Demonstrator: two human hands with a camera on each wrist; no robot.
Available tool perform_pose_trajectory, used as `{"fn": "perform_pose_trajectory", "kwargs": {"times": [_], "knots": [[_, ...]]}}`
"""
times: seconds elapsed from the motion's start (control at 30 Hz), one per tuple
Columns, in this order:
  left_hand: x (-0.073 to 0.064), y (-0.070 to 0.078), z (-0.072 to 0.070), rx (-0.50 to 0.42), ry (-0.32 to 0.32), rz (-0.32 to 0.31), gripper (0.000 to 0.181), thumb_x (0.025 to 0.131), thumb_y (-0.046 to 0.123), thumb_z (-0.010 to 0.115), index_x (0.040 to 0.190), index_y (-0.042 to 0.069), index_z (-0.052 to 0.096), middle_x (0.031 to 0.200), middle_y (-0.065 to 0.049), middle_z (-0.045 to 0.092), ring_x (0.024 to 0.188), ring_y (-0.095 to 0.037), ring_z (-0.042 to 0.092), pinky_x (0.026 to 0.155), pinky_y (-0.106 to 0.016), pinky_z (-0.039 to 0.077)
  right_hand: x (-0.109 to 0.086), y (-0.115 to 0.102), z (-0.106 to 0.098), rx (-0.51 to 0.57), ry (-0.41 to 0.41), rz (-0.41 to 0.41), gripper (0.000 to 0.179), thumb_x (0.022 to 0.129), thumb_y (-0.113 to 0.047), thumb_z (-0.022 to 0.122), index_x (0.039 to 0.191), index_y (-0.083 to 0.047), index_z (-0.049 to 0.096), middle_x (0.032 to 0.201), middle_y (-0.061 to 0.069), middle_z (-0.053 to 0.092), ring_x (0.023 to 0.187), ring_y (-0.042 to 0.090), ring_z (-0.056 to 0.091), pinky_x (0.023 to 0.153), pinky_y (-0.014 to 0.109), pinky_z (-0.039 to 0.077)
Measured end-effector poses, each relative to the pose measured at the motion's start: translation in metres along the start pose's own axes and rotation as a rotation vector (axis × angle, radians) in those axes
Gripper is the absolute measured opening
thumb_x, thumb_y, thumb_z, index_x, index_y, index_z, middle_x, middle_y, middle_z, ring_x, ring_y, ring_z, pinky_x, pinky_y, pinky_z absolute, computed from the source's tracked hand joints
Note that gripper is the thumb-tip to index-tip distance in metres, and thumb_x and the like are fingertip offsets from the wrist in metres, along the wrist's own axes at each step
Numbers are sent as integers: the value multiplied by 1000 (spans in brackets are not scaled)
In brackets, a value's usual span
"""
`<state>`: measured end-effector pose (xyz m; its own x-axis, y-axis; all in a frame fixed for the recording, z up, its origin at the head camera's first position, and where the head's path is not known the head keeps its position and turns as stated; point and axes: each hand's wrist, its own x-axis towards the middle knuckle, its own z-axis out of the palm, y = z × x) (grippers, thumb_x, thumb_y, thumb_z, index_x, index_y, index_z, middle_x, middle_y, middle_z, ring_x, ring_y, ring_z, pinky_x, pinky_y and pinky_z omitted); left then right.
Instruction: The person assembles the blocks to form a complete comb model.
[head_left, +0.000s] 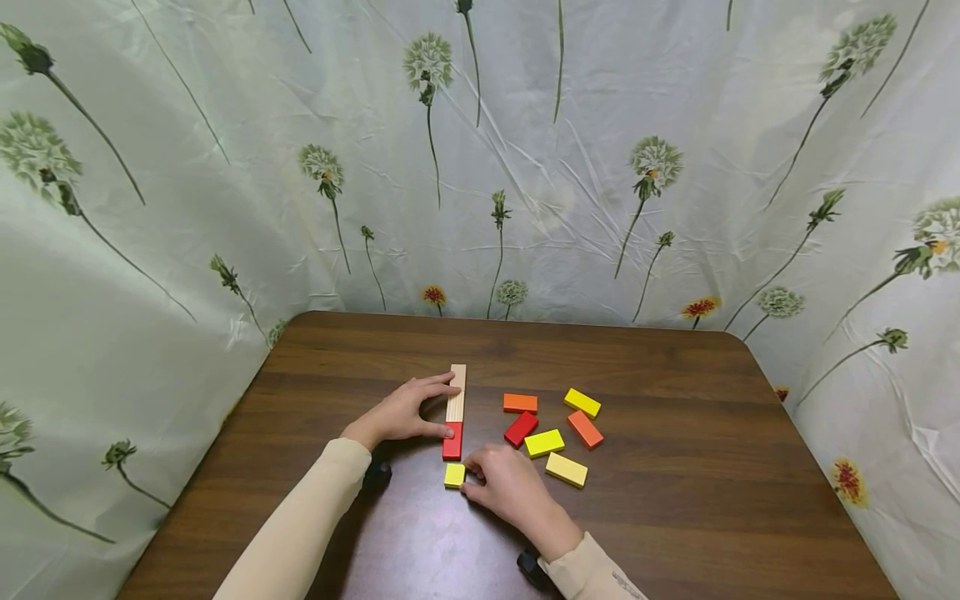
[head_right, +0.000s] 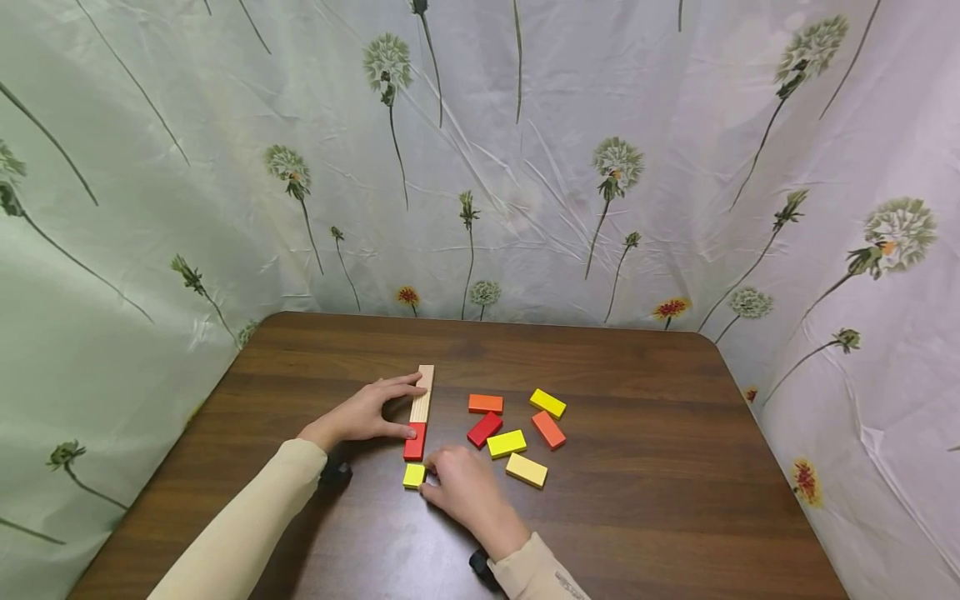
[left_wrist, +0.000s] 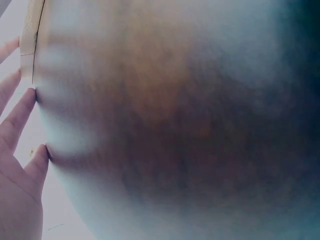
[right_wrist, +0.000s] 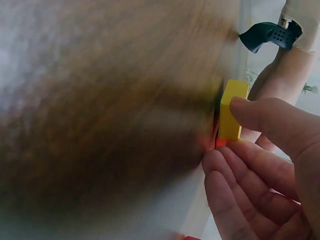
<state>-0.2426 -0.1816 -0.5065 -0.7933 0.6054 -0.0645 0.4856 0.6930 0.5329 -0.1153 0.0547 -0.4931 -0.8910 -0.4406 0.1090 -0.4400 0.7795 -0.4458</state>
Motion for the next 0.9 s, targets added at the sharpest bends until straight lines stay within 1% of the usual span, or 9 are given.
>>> {"fn": "perform_pose_trajectory", "kwargs": {"times": [0.17,0.47,0.63,0.83,0.9], "knots": [[0,0,0,-8,2,11,78,88,52,87,155,24,59,175,-4,39,160,-37,39,127,-64,35,3,0,3,-11,29,-5,19,85,-21,91,99,-11,84,79,-5,68,69,2,55,63,20,49],[1,0,1,-27,10,19,77,88,51,87,154,23,60,174,-5,40,159,-38,39,127,-64,35,7,-1,5,9,41,13,20,85,-19,91,100,-10,81,80,-5,67,70,3,55,63,20,50],[0,-2,1,-22,2,15,77,88,51,87,155,23,59,175,-4,39,160,-38,38,127,-64,35,7,1,7,19,42,8,23,87,-19,90,105,-10,79,84,-3,68,72,4,58,64,20,52],[0,-1,0,-23,-5,0,77,88,50,87,155,25,59,175,-3,37,161,-37,37,128,-63,34,8,2,10,14,40,-26,24,90,-16,85,113,-13,80,94,-1,73,78,7,62,70,23,57],[0,0,0,-24,-5,-2,77,88,50,88,155,25,60,176,-2,37,161,-36,37,128,-63,34,8,2,10,17,42,-38,24,90,-15,85,113,-13,81,95,0,73,78,7,62,71,23,57]]}}
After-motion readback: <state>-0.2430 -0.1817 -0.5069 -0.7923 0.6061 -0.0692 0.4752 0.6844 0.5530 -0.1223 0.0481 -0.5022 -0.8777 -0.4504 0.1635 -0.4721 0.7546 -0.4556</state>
